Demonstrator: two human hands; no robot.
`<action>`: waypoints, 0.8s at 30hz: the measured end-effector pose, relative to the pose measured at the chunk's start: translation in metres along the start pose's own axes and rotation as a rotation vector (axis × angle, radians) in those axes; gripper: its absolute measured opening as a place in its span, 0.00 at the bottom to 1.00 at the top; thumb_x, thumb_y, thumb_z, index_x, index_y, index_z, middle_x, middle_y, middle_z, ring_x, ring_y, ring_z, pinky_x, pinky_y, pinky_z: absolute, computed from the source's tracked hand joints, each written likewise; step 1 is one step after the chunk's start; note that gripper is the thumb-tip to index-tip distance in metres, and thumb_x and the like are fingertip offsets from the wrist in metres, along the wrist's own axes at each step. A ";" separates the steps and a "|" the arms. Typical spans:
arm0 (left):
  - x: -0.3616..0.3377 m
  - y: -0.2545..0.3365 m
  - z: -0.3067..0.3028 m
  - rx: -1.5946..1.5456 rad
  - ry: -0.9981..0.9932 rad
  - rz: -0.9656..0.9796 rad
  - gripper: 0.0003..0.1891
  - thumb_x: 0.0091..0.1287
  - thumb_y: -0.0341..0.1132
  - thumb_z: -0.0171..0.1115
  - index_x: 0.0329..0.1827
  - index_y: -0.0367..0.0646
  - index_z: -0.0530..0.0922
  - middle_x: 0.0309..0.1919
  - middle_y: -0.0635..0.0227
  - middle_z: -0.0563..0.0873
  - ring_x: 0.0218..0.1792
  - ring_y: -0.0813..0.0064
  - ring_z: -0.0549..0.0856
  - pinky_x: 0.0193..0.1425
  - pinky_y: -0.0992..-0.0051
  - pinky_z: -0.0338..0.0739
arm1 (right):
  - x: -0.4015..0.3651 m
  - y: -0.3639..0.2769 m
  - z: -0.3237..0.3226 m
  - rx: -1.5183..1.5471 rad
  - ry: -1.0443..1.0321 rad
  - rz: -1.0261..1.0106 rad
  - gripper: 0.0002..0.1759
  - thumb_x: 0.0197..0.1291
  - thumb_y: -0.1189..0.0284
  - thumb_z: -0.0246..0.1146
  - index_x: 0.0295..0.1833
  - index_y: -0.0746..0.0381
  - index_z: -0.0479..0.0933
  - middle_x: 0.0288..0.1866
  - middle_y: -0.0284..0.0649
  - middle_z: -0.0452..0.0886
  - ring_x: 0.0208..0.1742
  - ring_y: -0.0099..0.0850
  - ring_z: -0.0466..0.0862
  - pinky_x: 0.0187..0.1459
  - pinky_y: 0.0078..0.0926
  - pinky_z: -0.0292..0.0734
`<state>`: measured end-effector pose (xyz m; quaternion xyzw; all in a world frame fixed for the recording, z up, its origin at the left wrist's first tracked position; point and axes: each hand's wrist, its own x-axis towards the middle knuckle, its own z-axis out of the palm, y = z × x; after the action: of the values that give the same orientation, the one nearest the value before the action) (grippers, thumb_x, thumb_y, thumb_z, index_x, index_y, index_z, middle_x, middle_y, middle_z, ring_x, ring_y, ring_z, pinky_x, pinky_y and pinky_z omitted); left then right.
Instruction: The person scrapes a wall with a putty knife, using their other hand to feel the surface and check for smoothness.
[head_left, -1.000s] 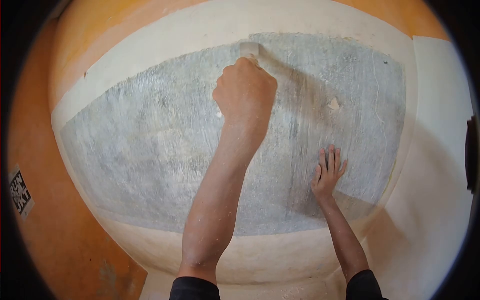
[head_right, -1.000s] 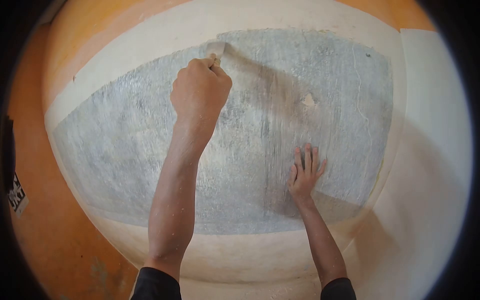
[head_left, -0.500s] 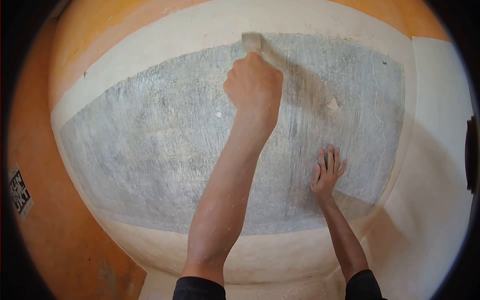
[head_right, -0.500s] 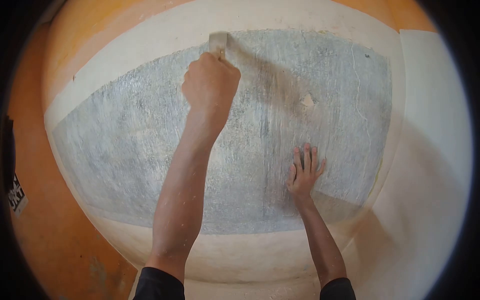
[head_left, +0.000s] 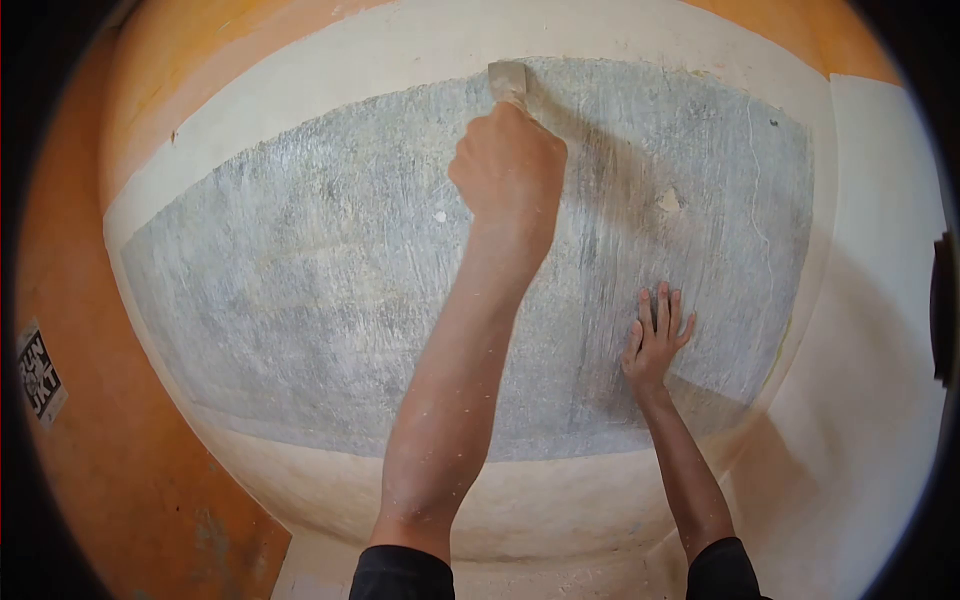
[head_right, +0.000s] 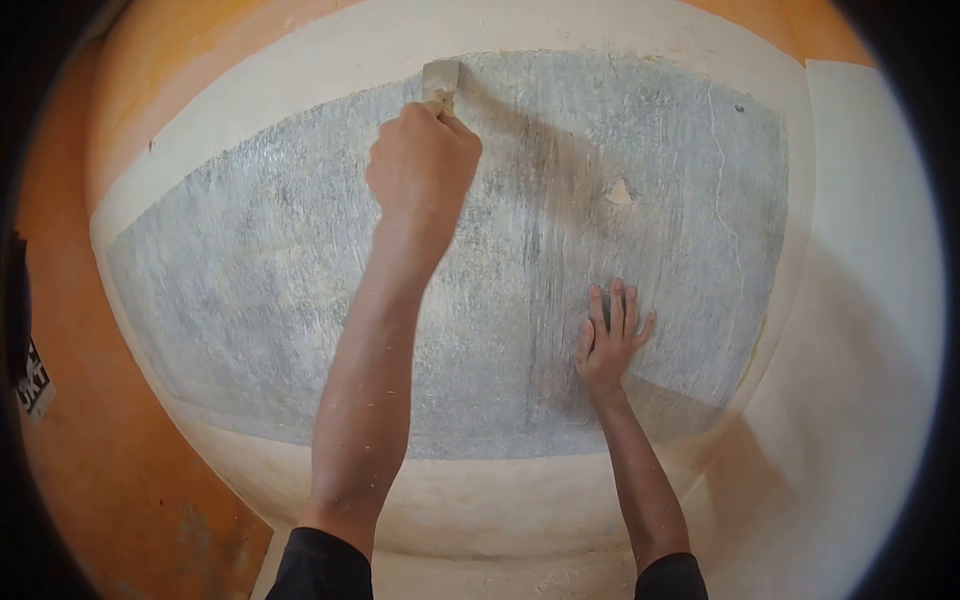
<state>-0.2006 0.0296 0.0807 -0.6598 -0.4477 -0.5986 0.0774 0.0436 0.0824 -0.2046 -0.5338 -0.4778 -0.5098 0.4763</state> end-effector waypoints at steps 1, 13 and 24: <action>-0.001 0.000 0.000 -0.009 0.016 0.016 0.17 0.67 0.34 0.53 0.53 0.43 0.86 0.36 0.50 0.89 0.40 0.51 0.89 0.44 0.59 0.83 | 0.000 0.001 -0.001 -0.013 -0.004 -0.004 0.25 0.75 0.61 0.45 0.71 0.54 0.73 0.79 0.42 0.64 0.80 0.46 0.57 0.75 0.64 0.33; 0.000 -0.001 0.001 -0.032 0.020 -0.030 0.18 0.68 0.35 0.52 0.54 0.42 0.86 0.36 0.50 0.89 0.39 0.52 0.89 0.44 0.59 0.83 | 0.000 0.000 0.004 -0.013 0.018 -0.012 0.24 0.74 0.61 0.47 0.70 0.54 0.74 0.78 0.41 0.66 0.80 0.45 0.58 0.75 0.62 0.32; 0.001 0.012 0.004 -0.084 0.079 -0.023 0.11 0.68 0.32 0.56 0.37 0.37 0.86 0.30 0.50 0.88 0.33 0.52 0.89 0.36 0.59 0.82 | 0.005 0.002 0.001 -0.003 0.017 -0.017 0.24 0.74 0.61 0.47 0.71 0.53 0.74 0.77 0.41 0.66 0.80 0.45 0.59 0.75 0.62 0.33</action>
<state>-0.1899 0.0257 0.0853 -0.6332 -0.4265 -0.6431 0.0605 0.0459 0.0834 -0.1997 -0.5262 -0.4774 -0.5191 0.4752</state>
